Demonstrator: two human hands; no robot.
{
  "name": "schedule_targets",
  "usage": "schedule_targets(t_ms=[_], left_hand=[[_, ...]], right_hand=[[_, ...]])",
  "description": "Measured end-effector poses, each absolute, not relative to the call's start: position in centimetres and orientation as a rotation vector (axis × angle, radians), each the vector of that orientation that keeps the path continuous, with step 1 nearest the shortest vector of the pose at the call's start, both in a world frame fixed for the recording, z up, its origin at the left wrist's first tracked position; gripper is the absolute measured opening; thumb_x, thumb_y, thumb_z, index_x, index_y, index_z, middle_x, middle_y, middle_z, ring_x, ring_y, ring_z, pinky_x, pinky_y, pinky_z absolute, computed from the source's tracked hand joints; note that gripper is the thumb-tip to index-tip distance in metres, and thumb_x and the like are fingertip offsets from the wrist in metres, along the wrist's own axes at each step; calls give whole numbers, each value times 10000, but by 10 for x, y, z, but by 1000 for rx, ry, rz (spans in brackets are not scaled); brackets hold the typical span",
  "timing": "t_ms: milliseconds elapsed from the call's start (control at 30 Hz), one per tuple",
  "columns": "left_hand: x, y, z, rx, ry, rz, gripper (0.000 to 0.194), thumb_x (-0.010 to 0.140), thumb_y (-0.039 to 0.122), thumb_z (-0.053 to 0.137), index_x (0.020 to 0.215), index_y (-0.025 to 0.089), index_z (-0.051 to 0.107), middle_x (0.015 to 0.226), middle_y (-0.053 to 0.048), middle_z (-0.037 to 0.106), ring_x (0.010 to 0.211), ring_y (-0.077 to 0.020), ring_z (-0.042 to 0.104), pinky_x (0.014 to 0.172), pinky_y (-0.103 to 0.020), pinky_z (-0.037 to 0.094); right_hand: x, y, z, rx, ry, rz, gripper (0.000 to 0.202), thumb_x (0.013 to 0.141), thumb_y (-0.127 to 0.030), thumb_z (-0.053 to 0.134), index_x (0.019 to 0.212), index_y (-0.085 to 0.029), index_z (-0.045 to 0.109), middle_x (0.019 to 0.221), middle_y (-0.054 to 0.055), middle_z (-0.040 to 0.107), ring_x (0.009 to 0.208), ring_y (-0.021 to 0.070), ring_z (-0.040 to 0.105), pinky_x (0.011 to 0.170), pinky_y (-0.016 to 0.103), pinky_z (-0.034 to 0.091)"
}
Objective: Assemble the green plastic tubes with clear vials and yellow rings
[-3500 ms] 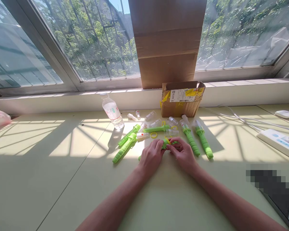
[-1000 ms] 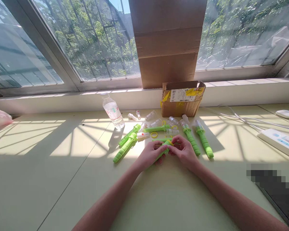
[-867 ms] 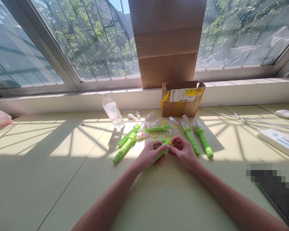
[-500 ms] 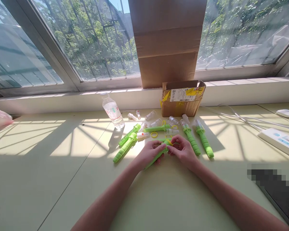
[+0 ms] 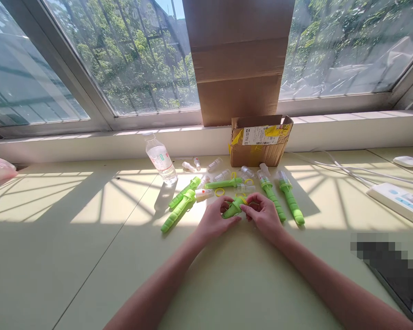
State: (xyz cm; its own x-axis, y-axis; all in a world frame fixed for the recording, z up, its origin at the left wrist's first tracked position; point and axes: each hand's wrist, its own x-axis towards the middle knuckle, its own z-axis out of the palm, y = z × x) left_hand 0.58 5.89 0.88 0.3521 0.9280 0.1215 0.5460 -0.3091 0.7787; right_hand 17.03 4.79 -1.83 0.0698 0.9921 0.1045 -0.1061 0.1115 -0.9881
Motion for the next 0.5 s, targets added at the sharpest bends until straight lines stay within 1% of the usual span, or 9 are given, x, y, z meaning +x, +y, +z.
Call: schedule_targets(t_ms=[67, 133, 200, 333, 500], left_hand=[[6, 58, 2, 2287, 1406, 785, 314, 743, 262, 649, 1036, 207, 548, 853, -19, 623, 793, -181, 595, 669, -303, 477], [6, 57, -4, 2555, 1481, 745, 219, 800, 241, 578, 1015, 201, 557, 893, -38, 636, 827, -201, 590, 679, -316, 456], [5, 56, -7, 2689, 1523, 727, 193, 820, 260, 562, 1002, 197, 555, 895, -42, 636, 832, -206, 584, 659, -306, 438], [4, 57, -11, 2774, 1536, 763, 146, 863, 310, 519, 957, 204, 554, 844, -22, 625, 779, -177, 574, 617, -277, 408], [3, 56, -14, 2822, 1524, 805, 154, 893, 330, 473, 947, 214, 558, 808, -15, 608, 743, -160, 568, 532, -261, 341]], right_hand=[[171, 49, -20, -1094, -1094, 1109, 366, 642, -447, 742, 738, -202, 488, 638, -50, 509, 471, 80, 448, 432, 233, 356], [172, 51, -20, -1130, -1043, 1068, 380, 632, -461, 744, 737, -203, 485, 638, -51, 509, 454, 77, 444, 416, 233, 346], [174, 53, -20, -1166, -1001, 1040, 393, 623, -474, 745, 739, -204, 483, 642, -50, 516, 443, 80, 452, 405, 236, 347], [176, 54, -20, -1184, -979, 1045, 405, 611, -485, 746, 747, -204, 488, 656, -44, 533, 446, 90, 476, 406, 246, 375], [177, 54, -21, -1163, -986, 1053, 401, 606, -472, 751, 751, -205, 489, 645, -50, 527, 461, 100, 496, 421, 251, 405]])
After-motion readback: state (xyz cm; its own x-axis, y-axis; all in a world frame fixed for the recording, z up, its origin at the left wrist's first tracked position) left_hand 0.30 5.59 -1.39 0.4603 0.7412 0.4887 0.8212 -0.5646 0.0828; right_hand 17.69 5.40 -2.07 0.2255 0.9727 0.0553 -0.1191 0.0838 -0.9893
